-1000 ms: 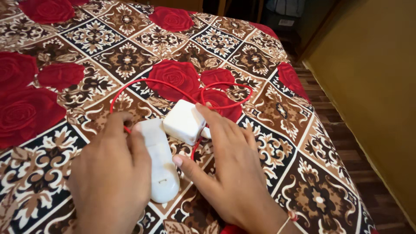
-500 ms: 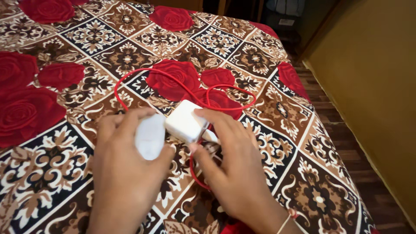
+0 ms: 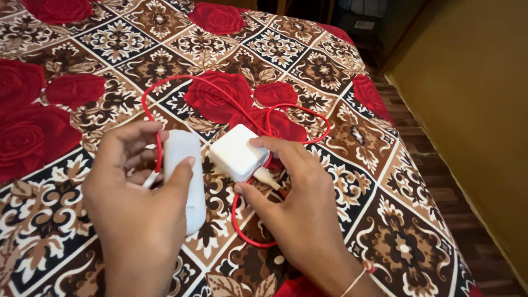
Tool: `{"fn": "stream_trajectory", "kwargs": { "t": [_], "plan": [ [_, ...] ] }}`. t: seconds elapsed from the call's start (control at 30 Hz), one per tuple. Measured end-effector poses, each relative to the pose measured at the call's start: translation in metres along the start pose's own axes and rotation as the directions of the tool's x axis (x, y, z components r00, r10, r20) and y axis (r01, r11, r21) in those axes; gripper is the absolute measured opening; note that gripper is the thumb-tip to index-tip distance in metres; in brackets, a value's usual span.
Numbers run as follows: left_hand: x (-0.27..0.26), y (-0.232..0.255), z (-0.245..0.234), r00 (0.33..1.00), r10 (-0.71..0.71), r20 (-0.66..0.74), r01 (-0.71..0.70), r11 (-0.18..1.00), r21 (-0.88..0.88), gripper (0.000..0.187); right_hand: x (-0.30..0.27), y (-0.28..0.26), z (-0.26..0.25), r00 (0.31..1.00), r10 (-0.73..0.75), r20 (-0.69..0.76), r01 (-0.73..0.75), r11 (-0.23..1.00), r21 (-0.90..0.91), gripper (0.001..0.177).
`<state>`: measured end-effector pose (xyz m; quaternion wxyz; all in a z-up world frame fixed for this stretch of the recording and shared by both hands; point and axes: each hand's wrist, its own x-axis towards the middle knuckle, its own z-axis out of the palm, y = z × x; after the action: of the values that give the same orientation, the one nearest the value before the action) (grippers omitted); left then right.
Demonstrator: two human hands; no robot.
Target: The person connects a red USB cable to a white power adapter and a white electronic device on a bed, also adjusting the battery compartment cover of the device.
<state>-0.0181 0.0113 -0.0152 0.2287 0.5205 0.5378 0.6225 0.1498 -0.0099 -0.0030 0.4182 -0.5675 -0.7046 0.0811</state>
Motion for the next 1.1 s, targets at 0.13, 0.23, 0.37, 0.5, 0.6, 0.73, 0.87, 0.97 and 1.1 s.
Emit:
{"fn": "stream_trajectory", "kwargs": {
  "t": [0.13, 0.23, 0.37, 0.5, 0.6, 0.73, 0.87, 0.97, 1.1],
  "plan": [
    [-0.001, 0.006, 0.001, 0.999, 0.019, -0.039, -0.024, 0.992, -0.121, 0.043, -0.002, 0.003, 0.0, 0.995, -0.097, -0.022, 0.097, 0.995, 0.005, 0.053],
    [0.0, 0.016, 0.001, 0.998, 0.03, -0.05, -0.042, 0.968, -0.248, 0.035, -0.001, 0.003, 0.0, 0.999, -0.034, 0.017, 0.034, 0.999, -0.014, 0.052],
    [-0.001, 0.025, 0.004, 0.997, -0.019, 0.08, 0.047, 0.931, -0.363, 0.033, -0.001, 0.002, -0.002, 0.999, -0.048, 0.011, 0.048, 0.999, 0.016, 0.05],
    [-0.005, 0.024, 0.01, 0.956, 0.0, 0.293, 0.134, 0.889, -0.438, 0.043, -0.005, -0.002, -0.009, 0.978, -0.207, -0.034, 0.209, 0.972, 0.109, 0.036],
    [-0.012, 0.023, 0.014, 0.871, 0.246, 0.425, -0.135, 0.952, -0.275, 0.036, -0.006, -0.002, -0.011, 0.954, -0.291, -0.069, 0.298, 0.941, 0.16, 0.039],
    [-0.014, 0.022, 0.011, 0.715, 0.488, 0.501, -0.536, 0.842, -0.056, 0.049, -0.007, 0.002, -0.007, 0.958, -0.277, -0.079, 0.285, 0.95, 0.125, 0.04],
    [-0.016, 0.016, 0.015, 0.751, 0.489, 0.444, -0.616, 0.76, 0.206, 0.047, -0.008, 0.001, -0.004, 0.986, -0.126, -0.11, 0.137, 0.985, 0.106, 0.022],
    [-0.011, 0.009, 0.013, 0.79, 0.424, 0.442, -0.597, 0.697, 0.398, 0.041, -0.004, 0.002, -0.003, 0.991, 0.055, -0.126, -0.032, 0.983, 0.182, 0.016],
    [-0.005, 0.006, 0.013, 0.805, 0.35, 0.479, -0.578, 0.645, 0.5, 0.072, -0.003, 0.003, 0.002, 0.991, 0.097, -0.096, -0.09, 0.993, 0.071, 0.035]
  ]
}}
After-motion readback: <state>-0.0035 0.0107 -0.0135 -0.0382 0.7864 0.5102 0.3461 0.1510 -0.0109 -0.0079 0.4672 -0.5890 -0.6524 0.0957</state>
